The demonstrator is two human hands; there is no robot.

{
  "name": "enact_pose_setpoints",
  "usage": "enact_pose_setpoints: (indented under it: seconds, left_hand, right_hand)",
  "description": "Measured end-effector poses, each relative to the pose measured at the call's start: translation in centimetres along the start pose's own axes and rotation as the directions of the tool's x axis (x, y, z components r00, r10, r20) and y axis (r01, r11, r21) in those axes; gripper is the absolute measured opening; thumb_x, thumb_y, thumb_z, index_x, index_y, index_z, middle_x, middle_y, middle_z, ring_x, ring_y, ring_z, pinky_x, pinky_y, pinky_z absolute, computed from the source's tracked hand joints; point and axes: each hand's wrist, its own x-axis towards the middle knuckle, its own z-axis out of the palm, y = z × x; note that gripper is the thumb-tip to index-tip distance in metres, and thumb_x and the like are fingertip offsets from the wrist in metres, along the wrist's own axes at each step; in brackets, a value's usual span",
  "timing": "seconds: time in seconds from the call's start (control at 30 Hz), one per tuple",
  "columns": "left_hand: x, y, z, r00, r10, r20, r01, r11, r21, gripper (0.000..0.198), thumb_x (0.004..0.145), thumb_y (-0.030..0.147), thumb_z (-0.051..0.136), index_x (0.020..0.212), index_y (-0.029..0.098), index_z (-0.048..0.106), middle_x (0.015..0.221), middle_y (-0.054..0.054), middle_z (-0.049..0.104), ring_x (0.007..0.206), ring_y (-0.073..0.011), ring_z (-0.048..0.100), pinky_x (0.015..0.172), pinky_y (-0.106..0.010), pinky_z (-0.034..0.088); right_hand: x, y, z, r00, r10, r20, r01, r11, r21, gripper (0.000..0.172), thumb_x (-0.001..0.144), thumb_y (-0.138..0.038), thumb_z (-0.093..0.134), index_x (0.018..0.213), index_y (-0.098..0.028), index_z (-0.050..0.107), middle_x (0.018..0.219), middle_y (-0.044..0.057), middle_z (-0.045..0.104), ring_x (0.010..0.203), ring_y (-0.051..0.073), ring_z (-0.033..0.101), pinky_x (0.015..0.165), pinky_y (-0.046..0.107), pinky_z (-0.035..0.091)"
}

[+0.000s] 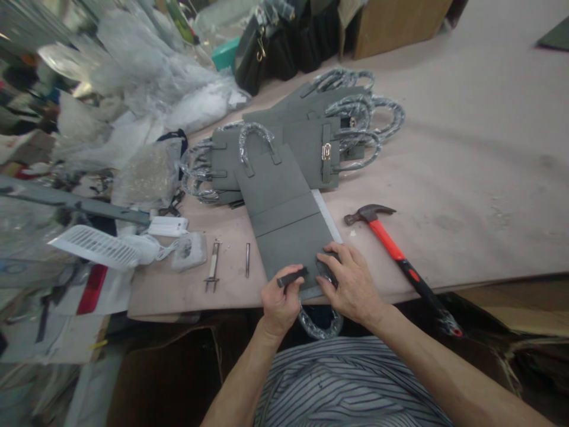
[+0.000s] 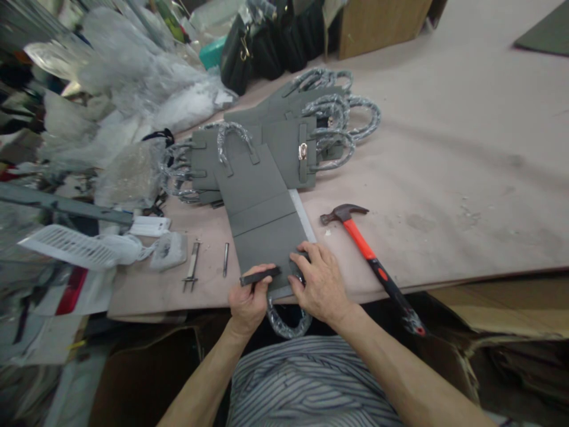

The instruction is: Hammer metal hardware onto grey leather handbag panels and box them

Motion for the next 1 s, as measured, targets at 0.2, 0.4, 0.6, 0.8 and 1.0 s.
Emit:
enact_pose_setpoints:
  seconds: [0.2, 0.4, 0.6, 0.8, 1.0]
  left_hand:
    - [-0.1, -0.1, 0.1, 0.999, 0.031, 0.007, -0.031, 0.999, -0.023, 0.011, 0.097, 0.015, 0.058, 0.105, 0.016, 0.066, 0.097, -0.008, 0.078, 0.094, -0.0177, 0.076, 0.088, -0.029, 0.063]
    - [-0.3, -0.1, 0.2, 0.999, 0.047, -0.003, -0.047, 0.998, -0.041, 0.011, 0.096, 0.014, 0.058, 0.105, 0.017, 0.065, 0.097, -0.008, 0.078, 0.094, -0.0175, 0.076, 0.089, -0.029, 0.063]
    - [0.0, 0.2, 0.2, 0.999, 0.042, 0.002, -0.042, 0.999, 0.009, 0.014, 0.095, 0.012, 0.057, 0.104, 0.016, 0.067, 0.096, -0.008, 0.078, 0.093, -0.0178, 0.077, 0.087, -0.029, 0.063]
    - [0.0, 0.5, 0.9, 0.998, 0.058, 0.005, -0.058, 0.997, 0.050, 0.017, 0.094, 0.009, 0.056, 0.105, 0.015, 0.067, 0.097, -0.009, 0.078, 0.093, -0.0180, 0.077, 0.087, -0.028, 0.063]
    - [0.0, 0.5, 1.0, 0.998, 0.070, 0.009, -0.070, 0.996, 0.051, 0.015, 0.095, 0.011, 0.055, 0.105, 0.016, 0.066, 0.096, -0.009, 0.077, 0.092, -0.0181, 0.076, 0.085, -0.027, 0.063]
  right_hand:
    - [0.1, -0.1, -0.1, 1.000, 0.000, -0.005, 0.000, 1.000, 0.004, 0.037, 0.085, -0.023, 0.067, 0.122, -0.014, 0.064, 0.130, 0.017, 0.055, 0.124, 0.035, 0.048, 0.106, 0.052, 0.043]
    - [0.0, 0.0, -0.1, 1.000, 0.001, -0.006, -0.001, 1.000, 0.010, 0.038, 0.085, -0.023, 0.067, 0.122, -0.015, 0.064, 0.130, 0.016, 0.055, 0.123, 0.035, 0.048, 0.105, 0.052, 0.043]
    - [0.1, -0.1, -0.2, 1.000, 0.005, 0.001, -0.005, 1.000, 0.015, 0.037, 0.086, -0.023, 0.066, 0.122, -0.016, 0.063, 0.130, 0.017, 0.055, 0.123, 0.035, 0.048, 0.105, 0.052, 0.043]
    - [0.0, 0.0, 0.0, 1.000, 0.001, -0.014, 0.000, 1.000, 0.022, 0.037, 0.086, -0.024, 0.065, 0.122, -0.016, 0.063, 0.131, 0.017, 0.055, 0.123, 0.035, 0.048, 0.104, 0.053, 0.044]
    - [0.0, 0.1, -0.2, 1.000, -0.019, -0.012, 0.019, 0.999, 0.045, 0.037, 0.087, -0.024, 0.065, 0.122, -0.013, 0.063, 0.129, 0.019, 0.056, 0.123, 0.035, 0.049, 0.104, 0.054, 0.044]
